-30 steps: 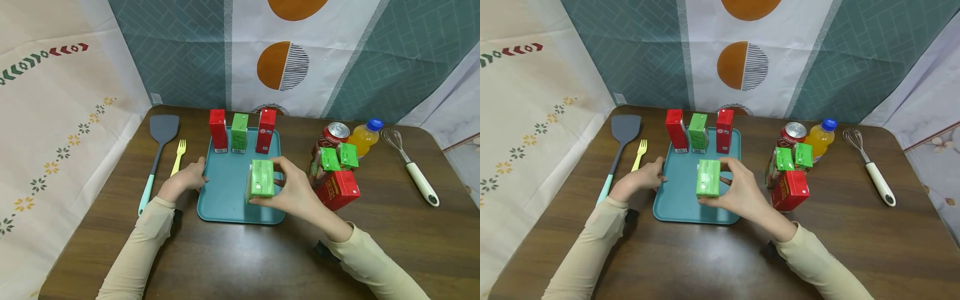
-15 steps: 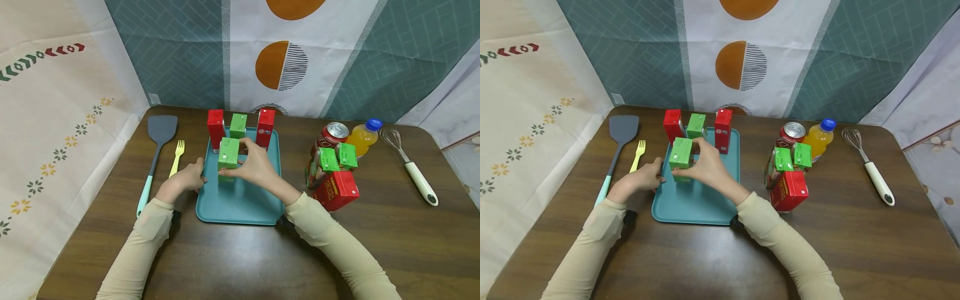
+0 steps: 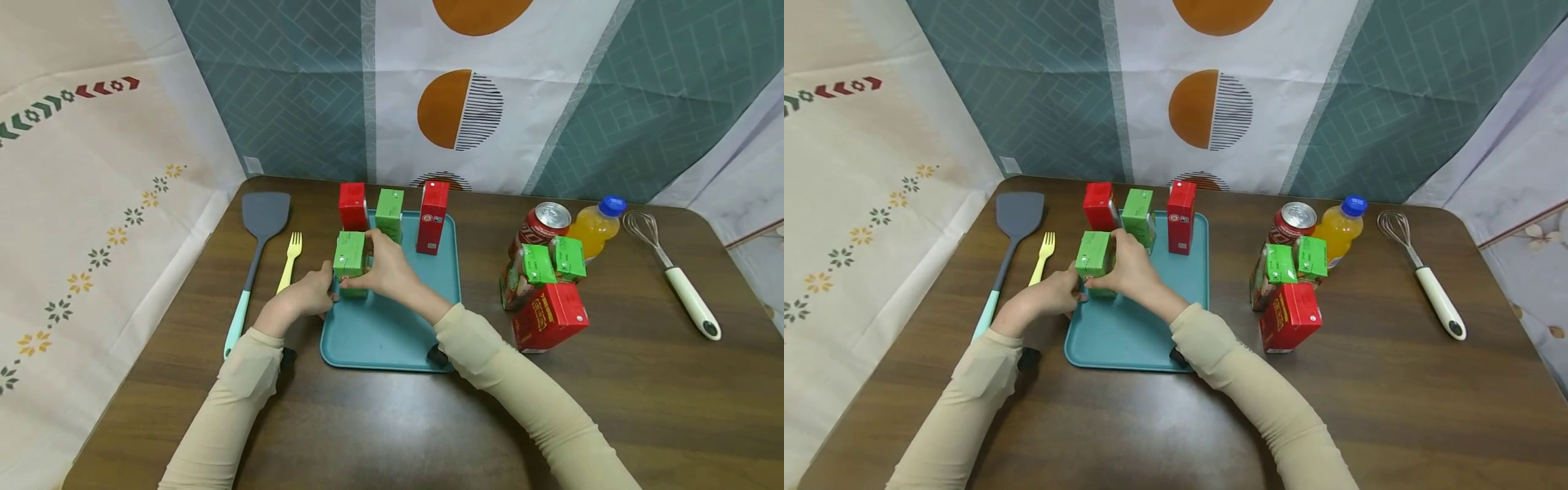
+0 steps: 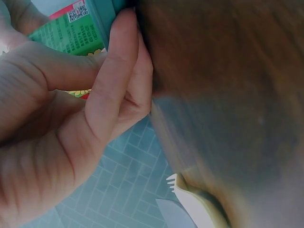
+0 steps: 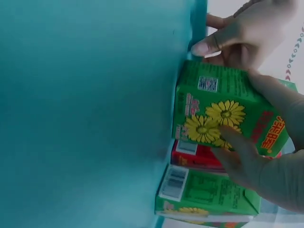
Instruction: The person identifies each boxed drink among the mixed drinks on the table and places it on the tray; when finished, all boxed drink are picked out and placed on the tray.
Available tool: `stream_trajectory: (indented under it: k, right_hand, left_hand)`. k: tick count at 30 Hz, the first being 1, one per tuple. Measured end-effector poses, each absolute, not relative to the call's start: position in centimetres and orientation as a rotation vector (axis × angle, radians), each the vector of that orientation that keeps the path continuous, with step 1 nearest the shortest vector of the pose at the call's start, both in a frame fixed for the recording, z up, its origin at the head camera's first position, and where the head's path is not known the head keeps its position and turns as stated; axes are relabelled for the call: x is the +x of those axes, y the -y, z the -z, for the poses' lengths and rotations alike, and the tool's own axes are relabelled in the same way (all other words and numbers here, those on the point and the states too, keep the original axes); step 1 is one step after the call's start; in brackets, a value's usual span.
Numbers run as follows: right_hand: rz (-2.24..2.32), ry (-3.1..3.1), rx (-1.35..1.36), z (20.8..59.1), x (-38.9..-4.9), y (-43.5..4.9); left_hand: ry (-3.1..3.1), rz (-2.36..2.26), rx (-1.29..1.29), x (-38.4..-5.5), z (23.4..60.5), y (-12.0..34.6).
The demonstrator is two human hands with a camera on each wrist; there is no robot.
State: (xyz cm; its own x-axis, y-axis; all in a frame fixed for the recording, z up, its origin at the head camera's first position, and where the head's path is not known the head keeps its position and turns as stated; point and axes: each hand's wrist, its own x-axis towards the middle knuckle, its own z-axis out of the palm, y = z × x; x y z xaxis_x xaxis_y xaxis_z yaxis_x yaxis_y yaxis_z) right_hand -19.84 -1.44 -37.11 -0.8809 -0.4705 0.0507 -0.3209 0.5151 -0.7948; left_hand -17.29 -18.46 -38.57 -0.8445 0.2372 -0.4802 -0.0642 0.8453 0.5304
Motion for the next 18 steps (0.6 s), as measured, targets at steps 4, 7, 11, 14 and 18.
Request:
stream_trajectory:
  k: [4, 7, 11, 14, 18]
  right_hand:
    - [1.303, -2.569, -0.703, 37.2, -19.6, 1.5]
    - [1.283, -2.541, -0.686, 37.1, -19.2, 1.4]
    - [1.223, -2.526, -0.686, 36.6, -18.5, 1.0]
    - [1.187, -2.539, -0.695, 36.0, -17.9, 0.5]
    - [1.195, -2.55, -0.712, 35.1, -17.1, -0.3]
  left_hand:
    - [-2.47, -0.743, 0.126, -17.2, 38.5, 18.5]
    - [-2.472, -0.761, 0.138, -17.2, 38.6, 18.7]
    - [-2.467, -0.803, 0.161, -17.3, 38.7, 18.9]
    - [-2.456, -0.814, 0.164, -17.3, 38.7, 18.9]
    - [-2.466, -0.786, 0.176, -17.4, 38.7, 18.9]
